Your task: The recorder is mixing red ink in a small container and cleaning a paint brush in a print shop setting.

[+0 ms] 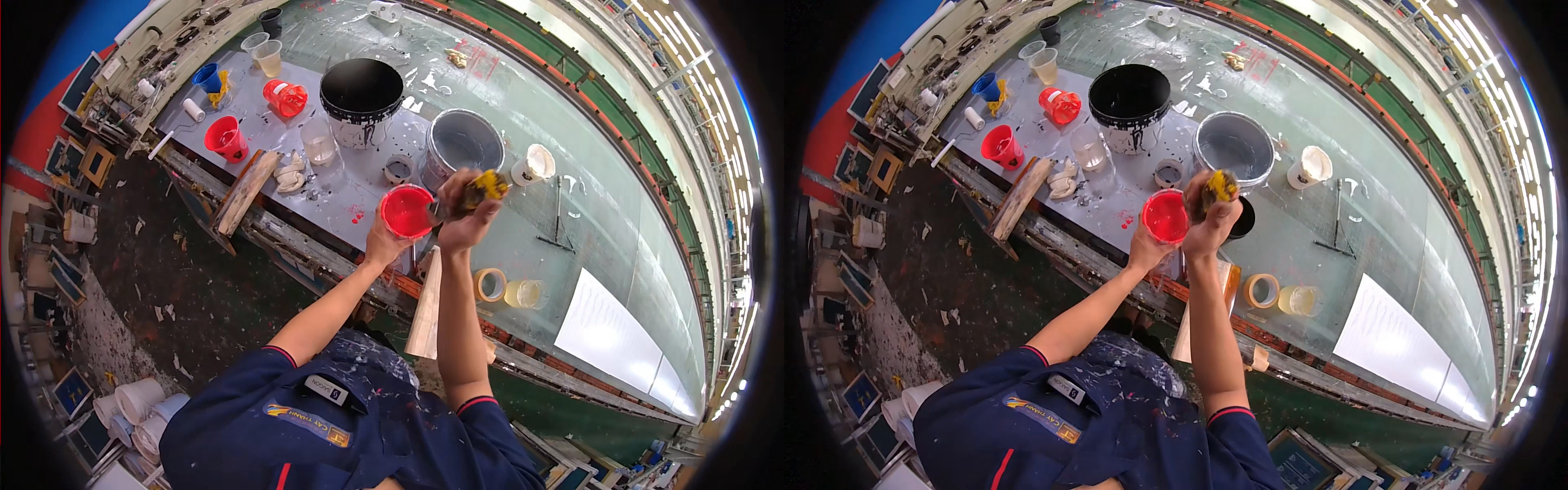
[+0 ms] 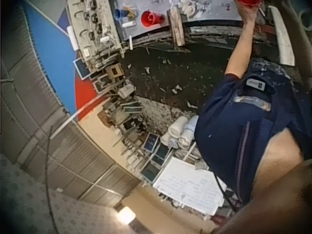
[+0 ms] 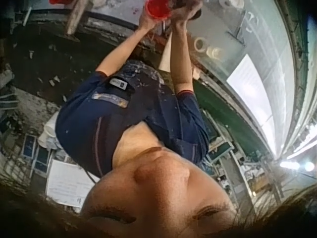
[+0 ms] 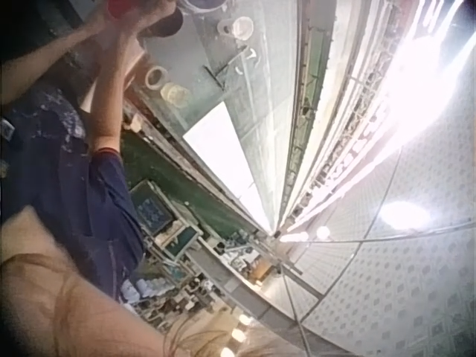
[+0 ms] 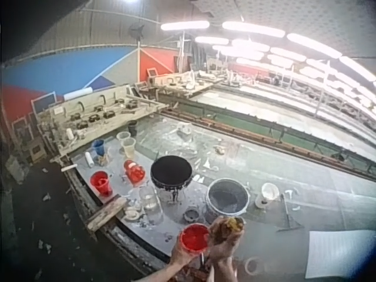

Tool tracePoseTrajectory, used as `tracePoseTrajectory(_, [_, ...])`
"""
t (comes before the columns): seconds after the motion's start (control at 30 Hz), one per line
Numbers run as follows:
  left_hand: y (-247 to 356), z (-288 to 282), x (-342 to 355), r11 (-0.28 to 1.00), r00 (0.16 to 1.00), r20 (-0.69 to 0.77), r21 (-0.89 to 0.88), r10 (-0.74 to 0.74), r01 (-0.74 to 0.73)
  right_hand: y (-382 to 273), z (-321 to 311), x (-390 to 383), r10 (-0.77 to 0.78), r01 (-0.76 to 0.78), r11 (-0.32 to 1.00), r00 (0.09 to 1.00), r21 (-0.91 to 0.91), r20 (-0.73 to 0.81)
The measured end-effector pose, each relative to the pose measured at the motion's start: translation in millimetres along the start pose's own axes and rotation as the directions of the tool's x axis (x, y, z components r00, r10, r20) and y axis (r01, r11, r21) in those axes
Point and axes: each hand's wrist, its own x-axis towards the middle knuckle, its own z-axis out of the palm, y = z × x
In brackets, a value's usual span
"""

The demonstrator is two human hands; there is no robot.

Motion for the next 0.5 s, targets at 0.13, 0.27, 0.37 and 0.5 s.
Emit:
tracePoseTrajectory(0.13, [-3,1,1,1.0,0.999,0.042,0.013,0.017,-0.017,11,-2,6,-0.12,0.116,0.99,0.992,0.083,0.047])
tracePoseTrajectory(0.27, [-1,7,0,1.0,0.998,0.056,0.028,-0.004,0.002,35,-25,-4,0.149,-0.143,0.987,0.986,-0.073,0.077])
tracePoseTrajectory(0.37, [-8,5,-3,0.998,0.997,0.055,-0.041,-0.045,0.048,8,-13,0,0.036,-0.034,0.999,0.994,-0.023,0.101])
tracePoseTrajectory(0.5, [-11,4,-4,0.999,0.998,0.042,-0.013,-0.052,0.052,14,-15,1,-0.153,0.135,0.981,0.979,0.138,0.133])
